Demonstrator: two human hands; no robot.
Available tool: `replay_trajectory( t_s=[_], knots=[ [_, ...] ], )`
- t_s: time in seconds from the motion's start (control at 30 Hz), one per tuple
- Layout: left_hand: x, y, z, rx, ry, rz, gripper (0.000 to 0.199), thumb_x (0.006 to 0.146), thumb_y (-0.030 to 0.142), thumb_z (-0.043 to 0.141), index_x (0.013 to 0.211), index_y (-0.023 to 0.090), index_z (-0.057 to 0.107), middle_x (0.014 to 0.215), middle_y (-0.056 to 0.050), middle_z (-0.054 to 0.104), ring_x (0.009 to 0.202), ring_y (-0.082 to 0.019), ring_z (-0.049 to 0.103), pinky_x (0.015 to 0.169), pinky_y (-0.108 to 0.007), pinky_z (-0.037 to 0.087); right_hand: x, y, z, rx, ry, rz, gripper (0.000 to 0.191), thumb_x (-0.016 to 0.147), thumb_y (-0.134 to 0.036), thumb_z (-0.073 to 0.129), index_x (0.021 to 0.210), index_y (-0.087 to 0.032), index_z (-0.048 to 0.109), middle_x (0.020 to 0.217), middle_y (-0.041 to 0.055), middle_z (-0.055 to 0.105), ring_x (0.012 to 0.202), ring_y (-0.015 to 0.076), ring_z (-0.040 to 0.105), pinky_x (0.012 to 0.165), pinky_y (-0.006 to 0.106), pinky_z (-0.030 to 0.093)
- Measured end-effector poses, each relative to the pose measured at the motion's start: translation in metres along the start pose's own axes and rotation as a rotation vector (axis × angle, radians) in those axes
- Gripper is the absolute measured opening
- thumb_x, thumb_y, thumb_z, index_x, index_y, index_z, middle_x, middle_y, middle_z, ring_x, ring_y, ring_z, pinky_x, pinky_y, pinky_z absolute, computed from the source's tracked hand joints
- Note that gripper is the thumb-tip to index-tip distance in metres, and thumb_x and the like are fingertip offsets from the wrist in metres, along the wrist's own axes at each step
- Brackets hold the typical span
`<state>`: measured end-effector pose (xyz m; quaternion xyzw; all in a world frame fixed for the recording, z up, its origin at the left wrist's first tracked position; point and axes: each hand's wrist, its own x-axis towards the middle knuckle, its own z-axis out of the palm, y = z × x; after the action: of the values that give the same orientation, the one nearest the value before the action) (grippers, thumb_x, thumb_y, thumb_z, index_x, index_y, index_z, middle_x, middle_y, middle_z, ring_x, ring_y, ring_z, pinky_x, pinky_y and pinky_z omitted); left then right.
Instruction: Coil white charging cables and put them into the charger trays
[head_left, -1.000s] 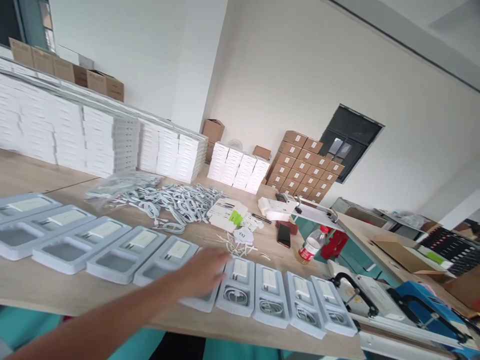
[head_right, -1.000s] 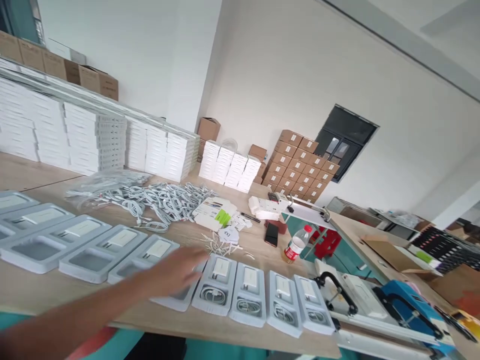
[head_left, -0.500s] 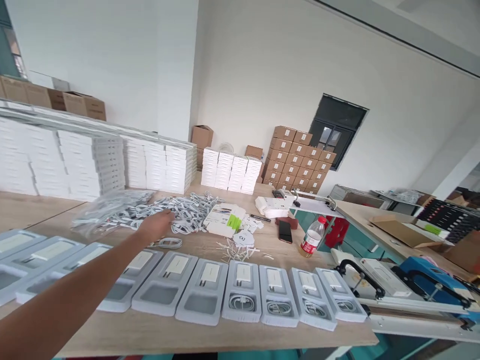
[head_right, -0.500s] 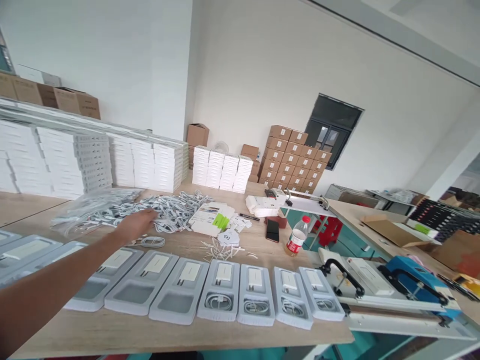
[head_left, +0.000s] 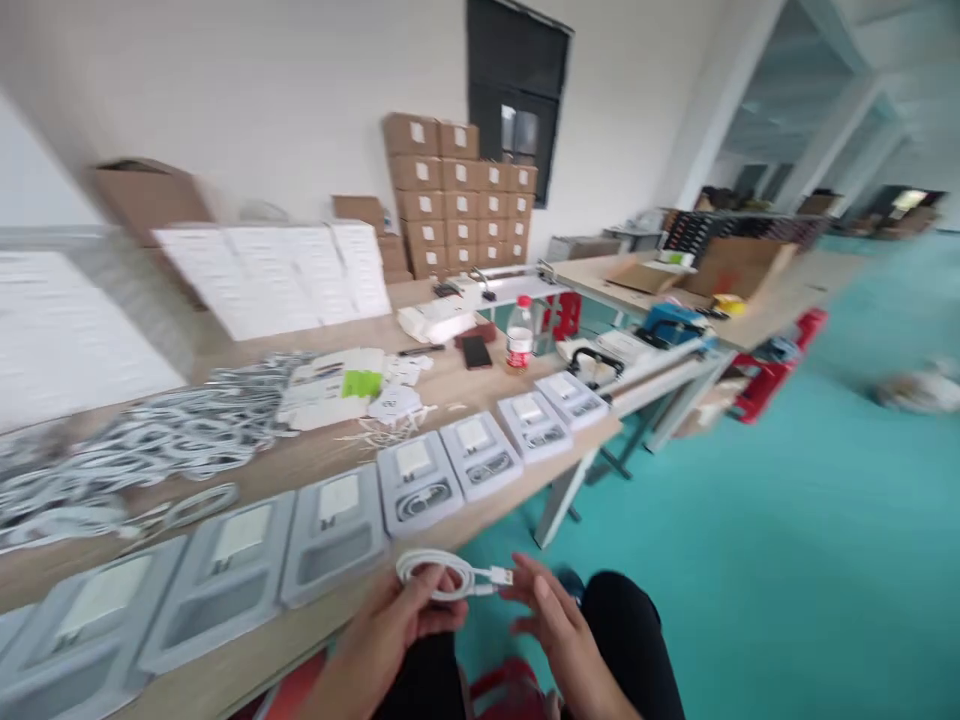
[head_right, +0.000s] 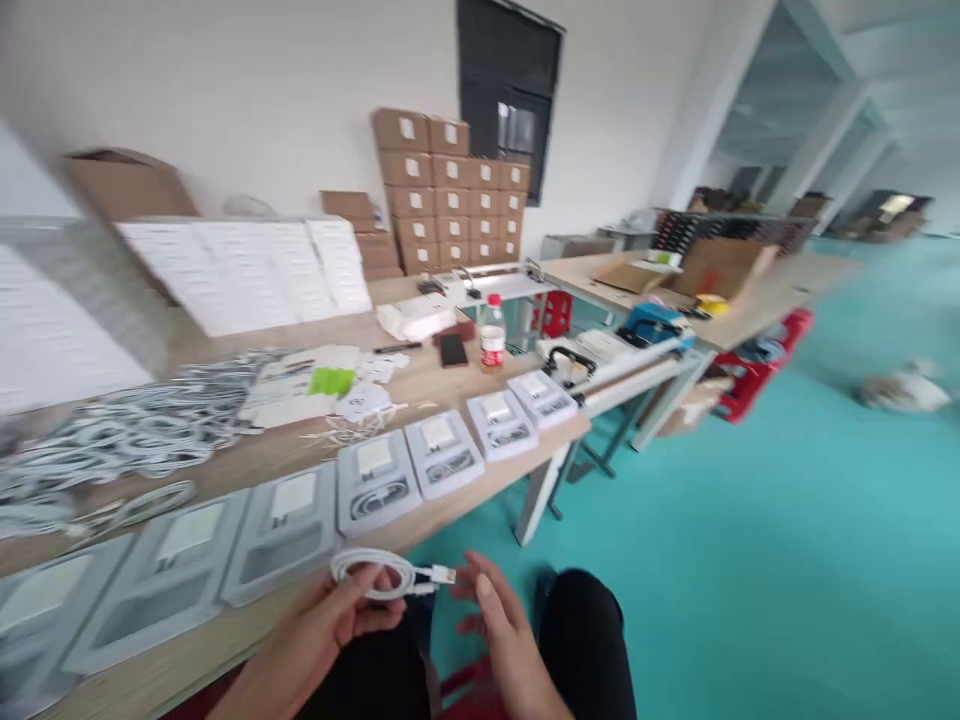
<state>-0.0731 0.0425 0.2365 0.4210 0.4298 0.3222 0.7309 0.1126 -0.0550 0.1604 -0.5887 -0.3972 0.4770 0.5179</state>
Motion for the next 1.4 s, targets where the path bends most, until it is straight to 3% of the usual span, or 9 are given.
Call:
replay_trajectory(
  t_s=[0.13,0.27,0.53,0.7,0.83,0.93,1.03,1.23,1.4],
  knots=[
    [-0.001,-0.051,0.037,0.002,-0.148,-0.188,0.038,0.071,0.050,0.079,0.083,0.015,0.074,0.088,-0.008,0.073,0.080,-0.025,0.069,0.075,-0.036,0.059,0.002,-0.039,-0.038,-0.096,-0.216,-0.049,0.044,0.081,-0.058,0.063,0.104,-0.022,0.072,0.090,0.0036,0.070,0.082,0.0200,0.065,0.073,0.029,0.053],
    [0.002,-0.051,0.043,0.041,-0.230,-0.233,0.032,0.073,0.045,0.079,0.090,0.020,0.068,0.087,-0.004,0.072,0.080,-0.023,0.070,0.072,-0.035,0.060,-0.009,-0.052,-0.062,-0.247,-0.289,-0.014,0.027,0.089,-0.040,0.058,0.083,-0.021,0.075,0.065,-0.0019,0.059,0.061,0.0121,0.053,0.057,0.022,0.042],
    [-0.002,-0.050,0.040,0.011,-0.346,-0.497,0.038,0.078,0.056,0.070,0.086,0.018,0.070,0.094,-0.010,0.065,0.089,-0.027,0.069,0.043,-0.026,0.056,-0.005,-0.047,-0.085,-0.428,-0.284,-0.149,0.021,0.090,-0.033,0.058,0.091,-0.025,0.077,0.070,-0.0007,0.066,0.061,0.0129,0.055,0.058,0.023,0.042],
    [-0.005,-0.073,0.037,0.019,-0.402,-0.501,0.041,0.080,0.057,0.067,0.078,0.016,0.069,0.084,-0.006,0.063,0.059,-0.012,0.060,0.032,-0.014,0.034,-0.001,-0.042,-0.088,-0.573,-0.223,-0.277,0.020,0.093,-0.032,0.056,0.096,-0.028,0.075,0.088,0.0009,0.073,0.080,0.0162,0.065,0.074,0.025,0.048],
    [-0.001,-0.089,0.044,0.007,-0.290,-0.412,0.044,0.082,0.055,0.067,0.065,0.015,0.061,0.055,0.003,0.049,0.041,-0.004,0.036,0.035,-0.013,0.020,-0.001,-0.035,-0.080,-1.004,-0.150,-0.428,0.022,0.093,-0.025,0.056,0.083,-0.023,0.075,0.107,0.0086,0.070,0.102,0.0245,0.060,0.086,0.036,0.044],
    [0.002,-0.098,0.048,-0.047,-0.172,-0.404,0.046,0.075,0.057,0.072,0.062,0.016,0.056,0.054,0.003,0.052,0.039,-0.004,0.036,0.035,-0.015,0.015,-0.003,-0.030,-0.067,-1.220,-0.153,-0.345,0.025,0.089,-0.012,0.053,0.072,-0.017,0.070,0.085,0.0106,0.069,0.081,0.0220,0.060,0.071,0.034,0.042],
    [0.004,-0.102,0.049,-0.078,-0.101,-0.438,0.047,0.071,0.056,0.076,0.060,0.017,0.052,0.056,0.002,0.054,0.040,-0.006,0.040,0.035,-0.016,0.015,-0.006,-0.027,-0.055,-1.072,-0.095,-0.198,0.020,0.089,-0.013,0.052,0.077,-0.018,0.068,0.077,0.0064,0.068,0.066,0.0167,0.059,0.061,0.028,0.038],
    [0.003,-0.105,0.049,-0.139,-0.122,-0.478,0.048,0.068,0.056,0.079,0.060,0.017,0.052,0.064,-0.003,0.062,0.050,-0.010,0.051,0.036,-0.017,0.023,-0.006,-0.013,-0.036,-0.275,0.051,0.083,0.021,0.093,-0.028,0.048,0.077,-0.021,0.061,0.058,-0.0028,0.059,0.053,0.0134,0.060,0.054,0.024,0.042],
    [0.005,-0.106,0.048,-0.219,-0.126,-0.496,0.045,0.070,0.050,0.080,0.058,0.016,0.052,0.064,-0.004,0.063,0.053,-0.011,0.052,0.041,-0.019,0.030,-0.009,0.009,-0.023,0.142,0.128,0.191,0.023,0.087,-0.040,0.056,0.078,-0.019,0.058,0.066,-0.0007,0.063,0.057,0.0156,0.066,0.051,0.024,0.043]
  ],
)
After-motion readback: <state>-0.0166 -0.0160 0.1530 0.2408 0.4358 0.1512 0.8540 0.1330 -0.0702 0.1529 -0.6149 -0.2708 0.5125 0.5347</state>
